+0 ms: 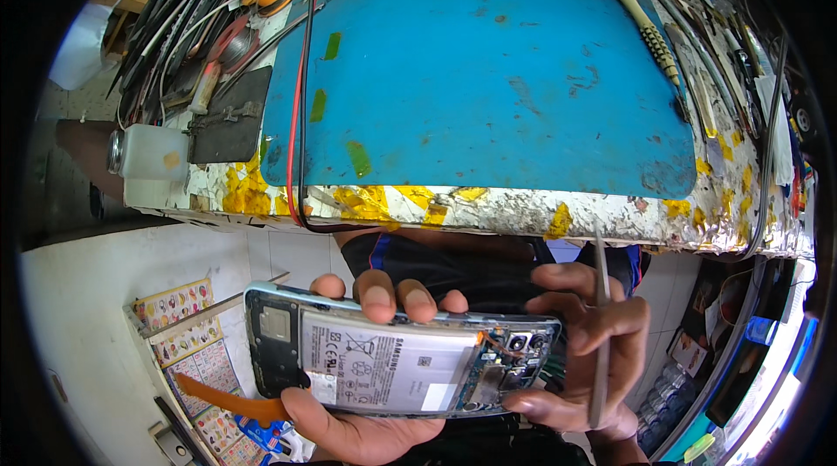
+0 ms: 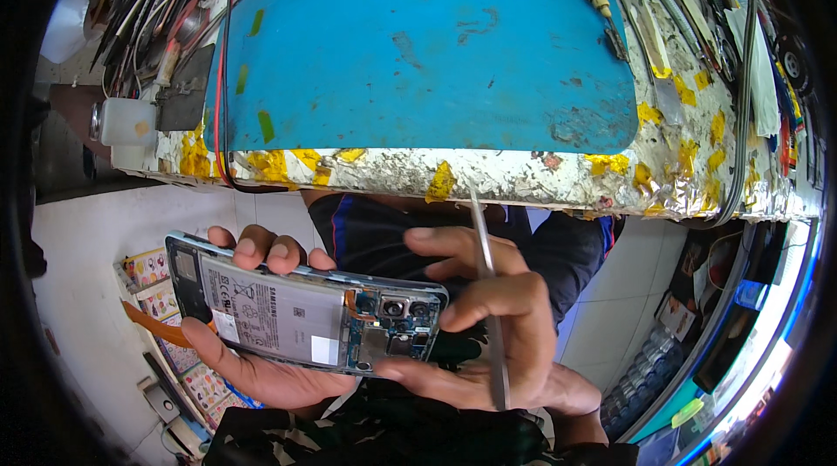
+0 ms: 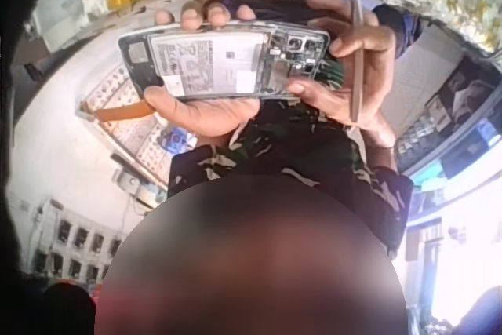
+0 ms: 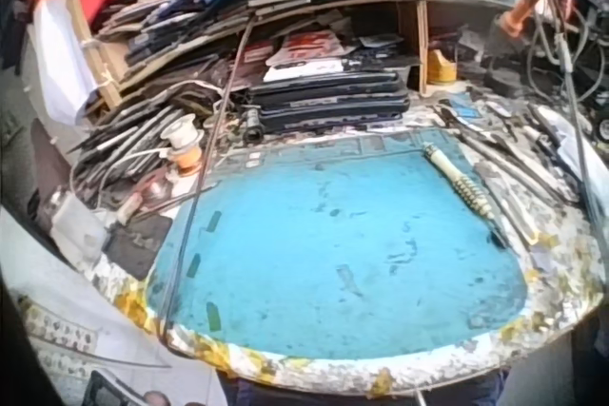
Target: The person disassembles a smartphone by prying off the back cover, then uses a screwdriver to remove screws from the camera module area. They detach the camera module and use tweezers to lift a ribbon cable from the motherboard.
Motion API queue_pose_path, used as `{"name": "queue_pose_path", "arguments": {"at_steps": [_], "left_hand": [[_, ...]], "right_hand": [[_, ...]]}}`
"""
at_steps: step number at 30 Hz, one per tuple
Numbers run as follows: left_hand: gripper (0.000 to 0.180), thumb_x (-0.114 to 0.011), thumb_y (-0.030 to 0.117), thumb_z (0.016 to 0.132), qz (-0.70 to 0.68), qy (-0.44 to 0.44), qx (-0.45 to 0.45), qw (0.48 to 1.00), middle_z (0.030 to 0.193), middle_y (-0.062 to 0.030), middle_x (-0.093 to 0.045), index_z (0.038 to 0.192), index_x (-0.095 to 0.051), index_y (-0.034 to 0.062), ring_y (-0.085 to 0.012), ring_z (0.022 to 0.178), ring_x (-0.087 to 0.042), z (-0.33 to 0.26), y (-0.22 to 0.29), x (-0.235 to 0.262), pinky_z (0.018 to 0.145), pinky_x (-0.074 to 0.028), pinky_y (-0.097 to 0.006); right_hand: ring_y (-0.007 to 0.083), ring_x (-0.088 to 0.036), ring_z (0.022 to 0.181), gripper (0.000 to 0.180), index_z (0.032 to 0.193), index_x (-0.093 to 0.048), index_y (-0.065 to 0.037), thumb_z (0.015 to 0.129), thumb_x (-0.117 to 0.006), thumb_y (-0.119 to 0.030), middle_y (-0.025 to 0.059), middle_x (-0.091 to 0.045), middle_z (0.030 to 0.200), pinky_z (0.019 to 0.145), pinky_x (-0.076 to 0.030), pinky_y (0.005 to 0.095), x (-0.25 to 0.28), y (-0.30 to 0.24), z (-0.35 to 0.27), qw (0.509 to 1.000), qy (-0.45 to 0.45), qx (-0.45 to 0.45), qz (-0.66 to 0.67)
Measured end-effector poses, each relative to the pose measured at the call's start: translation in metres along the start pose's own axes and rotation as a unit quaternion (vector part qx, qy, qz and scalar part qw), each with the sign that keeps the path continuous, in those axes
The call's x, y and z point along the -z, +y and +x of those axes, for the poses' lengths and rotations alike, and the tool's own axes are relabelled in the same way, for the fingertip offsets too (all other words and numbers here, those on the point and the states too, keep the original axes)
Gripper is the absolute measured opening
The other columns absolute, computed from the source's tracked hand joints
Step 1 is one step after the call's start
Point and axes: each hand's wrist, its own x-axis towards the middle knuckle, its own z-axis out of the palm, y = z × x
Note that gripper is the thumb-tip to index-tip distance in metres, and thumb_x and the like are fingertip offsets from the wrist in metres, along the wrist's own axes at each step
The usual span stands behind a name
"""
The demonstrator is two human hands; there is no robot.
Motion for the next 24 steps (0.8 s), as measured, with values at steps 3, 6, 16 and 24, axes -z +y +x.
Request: {"name": "queue_pose_path", "arguments": {"at_steps": [3,6,16,24], "left_hand": [[0.069,-0.041,0.054,0.103,-0.008,-0.020,0.008,1.000,0.128,-0.0121,-0.041,0.149,-0.025,0.0051,-0.0303,0.122,-0.043,-0.002,-0.002,0.000,0.112,-0.035,-0.058],[0.068,-0.043,0.054,0.103,-0.032,-0.034,0.020,0.999,0.127,-0.0123,-0.040,0.149,-0.025,0.0068,-0.0309,0.122,-0.042,-0.004,-0.003,0.000,0.114,-0.033,-0.059],[0.067,-0.043,0.054,0.103,-0.031,-0.051,0.014,0.998,0.127,-0.0112,-0.042,0.148,-0.027,0.0069,-0.0297,0.122,-0.043,-0.002,-0.008,0.004,0.117,-0.031,-0.058],[0.068,-0.039,0.054,0.104,-0.081,0.005,-0.012,0.997,0.132,-0.0110,-0.041,0.151,-0.024,0.0070,-0.0310,0.131,-0.039,0.008,-0.011,0.001,0.122,-0.025,-0.055]], "right_hand": [[0.0339,-0.059,0.122,0.062,0.107,-0.041,-0.008,0.071,-0.090,-0.004,0.0329,-0.053,0.128,0.088,-0.054,0.0375,-0.006,0.000,0.005,0.998,-0.040,-0.030,0.036],[0.0266,-0.063,0.109,0.055,0.101,-0.041,-0.007,0.073,-0.087,0.001,0.0305,-0.058,0.118,0.086,-0.055,0.0374,-0.009,0.000,0.007,0.995,-0.039,-0.049,0.073],[0.0185,-0.063,0.100,0.045,0.095,-0.040,-0.007,0.079,-0.080,0.004,0.0290,-0.062,0.106,0.087,-0.054,0.0344,-0.016,0.000,0.009,0.986,0.011,-0.097,0.138],[0.0439,-0.046,0.135,0.054,0.105,-0.036,-0.006,0.079,-0.083,-0.001,0.0414,-0.042,0.134,0.105,-0.046,0.0467,-0.011,-0.002,0.004,0.988,-0.035,-0.049,0.141]]}}
